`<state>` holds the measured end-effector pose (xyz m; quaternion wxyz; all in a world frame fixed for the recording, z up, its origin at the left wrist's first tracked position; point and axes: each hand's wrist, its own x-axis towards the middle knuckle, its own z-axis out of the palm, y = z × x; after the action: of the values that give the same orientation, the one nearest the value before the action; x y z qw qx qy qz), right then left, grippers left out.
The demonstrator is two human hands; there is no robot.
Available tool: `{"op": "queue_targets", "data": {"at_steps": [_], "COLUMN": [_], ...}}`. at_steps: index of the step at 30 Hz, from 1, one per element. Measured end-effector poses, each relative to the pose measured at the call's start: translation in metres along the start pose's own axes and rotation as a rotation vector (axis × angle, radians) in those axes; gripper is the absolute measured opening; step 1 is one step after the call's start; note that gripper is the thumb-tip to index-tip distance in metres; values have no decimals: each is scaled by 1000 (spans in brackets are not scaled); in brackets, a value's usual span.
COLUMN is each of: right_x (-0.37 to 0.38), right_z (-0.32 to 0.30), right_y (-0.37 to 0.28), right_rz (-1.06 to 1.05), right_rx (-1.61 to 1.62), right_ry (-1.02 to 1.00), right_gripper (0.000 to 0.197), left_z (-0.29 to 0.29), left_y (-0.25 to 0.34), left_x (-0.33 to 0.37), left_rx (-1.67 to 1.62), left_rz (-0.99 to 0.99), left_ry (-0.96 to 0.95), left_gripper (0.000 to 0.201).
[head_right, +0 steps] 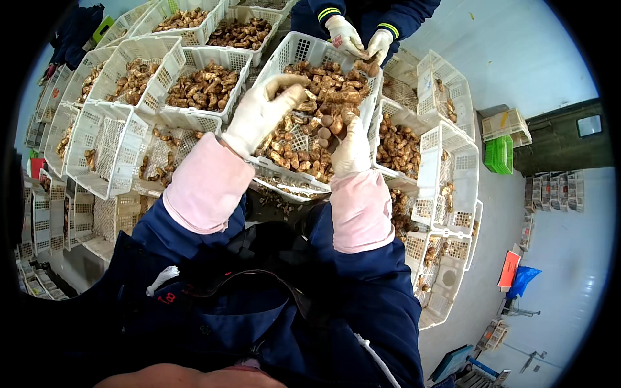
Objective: The person sorts ginger roots from a central crate into surrounding crates by hand, picking up individual pieces and placing them into different containers while wearing gloves.
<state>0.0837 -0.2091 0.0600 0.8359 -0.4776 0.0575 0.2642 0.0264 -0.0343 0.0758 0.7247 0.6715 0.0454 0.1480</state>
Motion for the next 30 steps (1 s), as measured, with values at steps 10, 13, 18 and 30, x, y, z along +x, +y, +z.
{"op": "queue_targets", "data": {"at_steps": [10, 13, 18, 30], "right_x": [-19, -28, -10, -6], "right_z": [11, 24, 8, -13], "right_y": [3, 3, 11, 19], "right_rz": [326, 142, 159, -88], "right_rx": [97, -61, -214, -308], "right_ry": [-199, -171, -281, -321], "right_gripper": [41, 43, 39, 54], "left_z": [1, -1, 2, 4], "left_y": [-3, -3, -9, 12], "left_x": [-5, -4, 1, -12], "left_rx": [-521, -442, -470, -287], "left_rz": [-289, -197, -242, -218], "left_ry": [-329, -205, -182, -353], "left_gripper": [48, 46, 51, 61]}}
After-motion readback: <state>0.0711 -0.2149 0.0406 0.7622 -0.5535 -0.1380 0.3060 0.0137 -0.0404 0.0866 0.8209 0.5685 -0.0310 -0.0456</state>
